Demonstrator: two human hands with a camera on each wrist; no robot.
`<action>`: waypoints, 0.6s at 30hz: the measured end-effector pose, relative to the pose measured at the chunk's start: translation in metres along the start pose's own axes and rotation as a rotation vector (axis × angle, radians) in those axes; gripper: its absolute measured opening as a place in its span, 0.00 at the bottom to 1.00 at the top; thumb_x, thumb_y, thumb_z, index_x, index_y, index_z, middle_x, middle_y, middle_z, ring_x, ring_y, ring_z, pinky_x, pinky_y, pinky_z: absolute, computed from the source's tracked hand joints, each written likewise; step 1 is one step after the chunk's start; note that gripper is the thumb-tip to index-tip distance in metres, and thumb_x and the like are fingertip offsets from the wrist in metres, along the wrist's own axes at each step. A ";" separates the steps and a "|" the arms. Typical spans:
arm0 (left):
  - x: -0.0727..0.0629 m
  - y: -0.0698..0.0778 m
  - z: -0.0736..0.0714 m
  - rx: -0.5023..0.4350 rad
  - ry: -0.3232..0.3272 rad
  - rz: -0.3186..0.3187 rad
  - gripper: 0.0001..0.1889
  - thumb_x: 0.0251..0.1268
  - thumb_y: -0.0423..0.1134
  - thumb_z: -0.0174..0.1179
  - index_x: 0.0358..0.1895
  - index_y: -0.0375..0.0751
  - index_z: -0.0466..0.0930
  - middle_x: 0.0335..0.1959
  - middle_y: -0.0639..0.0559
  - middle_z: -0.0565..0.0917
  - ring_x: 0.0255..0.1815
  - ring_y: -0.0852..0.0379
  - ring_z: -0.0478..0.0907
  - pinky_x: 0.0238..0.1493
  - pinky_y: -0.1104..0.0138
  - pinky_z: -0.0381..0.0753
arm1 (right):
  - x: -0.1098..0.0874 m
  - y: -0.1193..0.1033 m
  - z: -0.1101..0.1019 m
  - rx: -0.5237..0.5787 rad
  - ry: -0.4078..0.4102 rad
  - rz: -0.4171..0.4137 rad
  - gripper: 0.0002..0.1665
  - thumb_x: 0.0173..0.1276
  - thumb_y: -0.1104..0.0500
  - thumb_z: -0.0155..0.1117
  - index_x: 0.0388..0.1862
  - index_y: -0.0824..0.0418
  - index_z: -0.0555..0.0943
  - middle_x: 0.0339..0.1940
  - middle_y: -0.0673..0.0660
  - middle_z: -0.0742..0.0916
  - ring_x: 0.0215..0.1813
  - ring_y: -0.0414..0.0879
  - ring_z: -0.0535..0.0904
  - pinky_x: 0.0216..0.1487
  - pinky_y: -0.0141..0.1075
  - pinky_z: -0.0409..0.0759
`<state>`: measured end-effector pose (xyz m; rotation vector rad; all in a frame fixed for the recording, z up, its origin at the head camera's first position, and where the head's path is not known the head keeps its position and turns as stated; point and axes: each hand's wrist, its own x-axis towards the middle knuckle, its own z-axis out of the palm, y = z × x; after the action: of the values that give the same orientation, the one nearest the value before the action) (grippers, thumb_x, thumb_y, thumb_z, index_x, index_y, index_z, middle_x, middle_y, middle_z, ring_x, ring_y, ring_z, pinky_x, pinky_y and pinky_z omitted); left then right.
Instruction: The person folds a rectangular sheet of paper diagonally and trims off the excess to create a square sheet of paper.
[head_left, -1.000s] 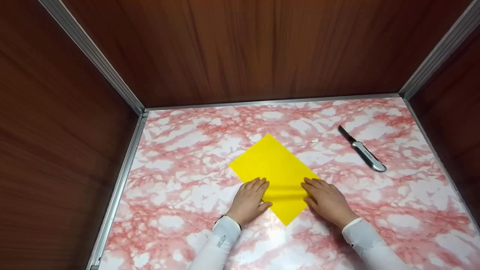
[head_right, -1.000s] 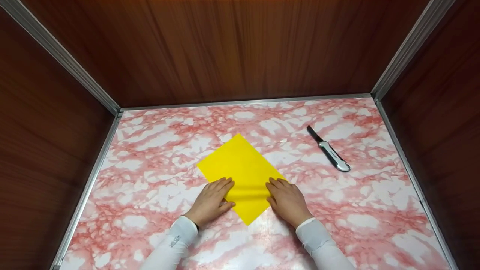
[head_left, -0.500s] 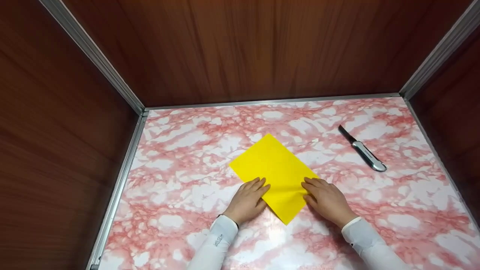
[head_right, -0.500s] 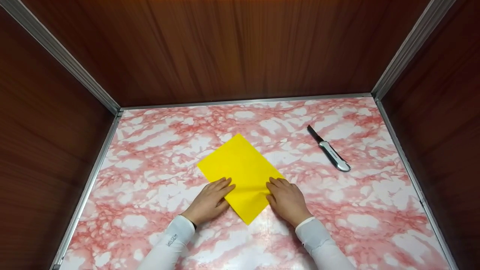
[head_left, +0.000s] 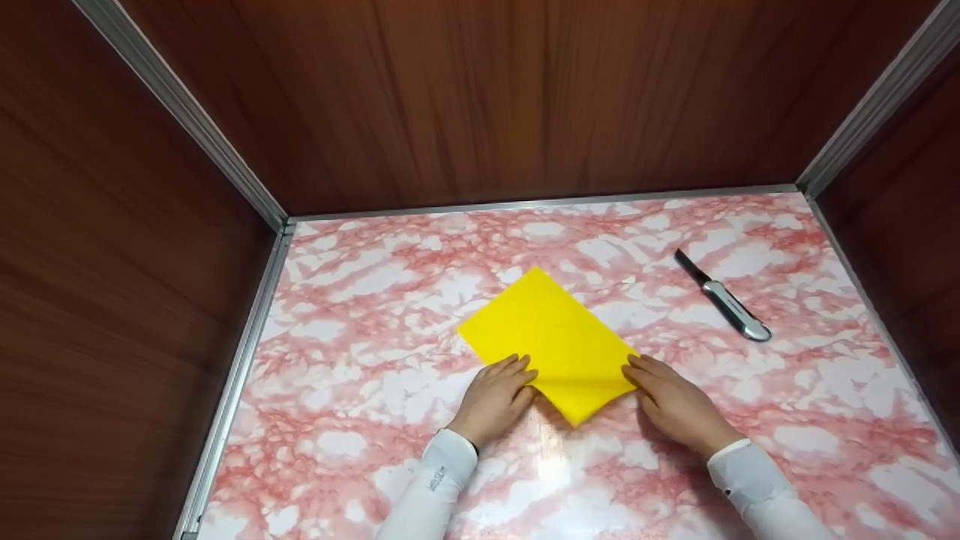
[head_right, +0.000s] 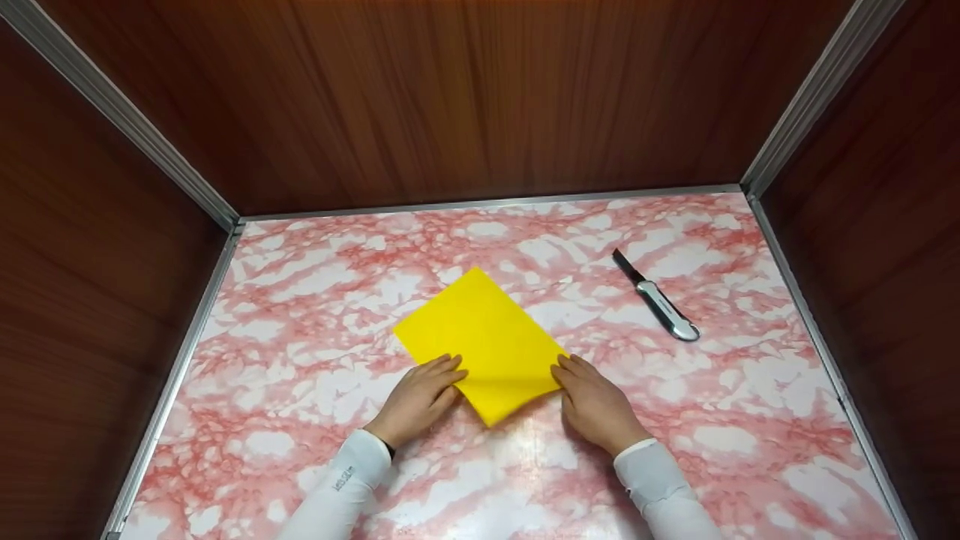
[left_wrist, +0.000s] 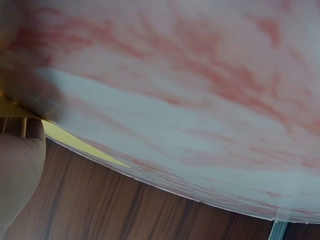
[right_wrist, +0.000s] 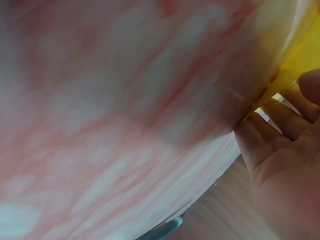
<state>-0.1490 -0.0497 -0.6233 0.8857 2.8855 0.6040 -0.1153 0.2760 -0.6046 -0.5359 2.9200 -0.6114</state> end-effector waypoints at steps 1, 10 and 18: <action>0.000 0.000 0.000 -0.008 0.011 0.000 0.22 0.77 0.52 0.45 0.65 0.50 0.76 0.70 0.54 0.68 0.72 0.55 0.60 0.70 0.56 0.58 | -0.001 0.001 -0.001 0.006 0.001 0.013 0.28 0.71 0.59 0.57 0.70 0.61 0.71 0.72 0.58 0.70 0.73 0.56 0.61 0.68 0.55 0.59; 0.001 0.003 -0.004 -0.069 0.044 -0.053 0.22 0.76 0.56 0.44 0.58 0.51 0.82 0.66 0.54 0.74 0.70 0.55 0.64 0.69 0.54 0.60 | -0.004 0.007 -0.002 0.034 0.156 0.065 0.17 0.68 0.55 0.65 0.53 0.59 0.84 0.51 0.56 0.85 0.54 0.53 0.79 0.57 0.54 0.74; 0.000 0.000 -0.007 -0.252 0.044 -0.108 0.15 0.71 0.56 0.53 0.39 0.51 0.84 0.64 0.53 0.76 0.69 0.54 0.65 0.69 0.52 0.60 | 0.000 0.006 -0.003 0.024 0.244 0.094 0.08 0.66 0.54 0.68 0.38 0.57 0.87 0.34 0.50 0.85 0.38 0.48 0.80 0.46 0.49 0.79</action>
<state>-0.1498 -0.0523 -0.6165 0.6848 2.7871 0.9600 -0.1180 0.2821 -0.6040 -0.3408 3.1377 -0.7476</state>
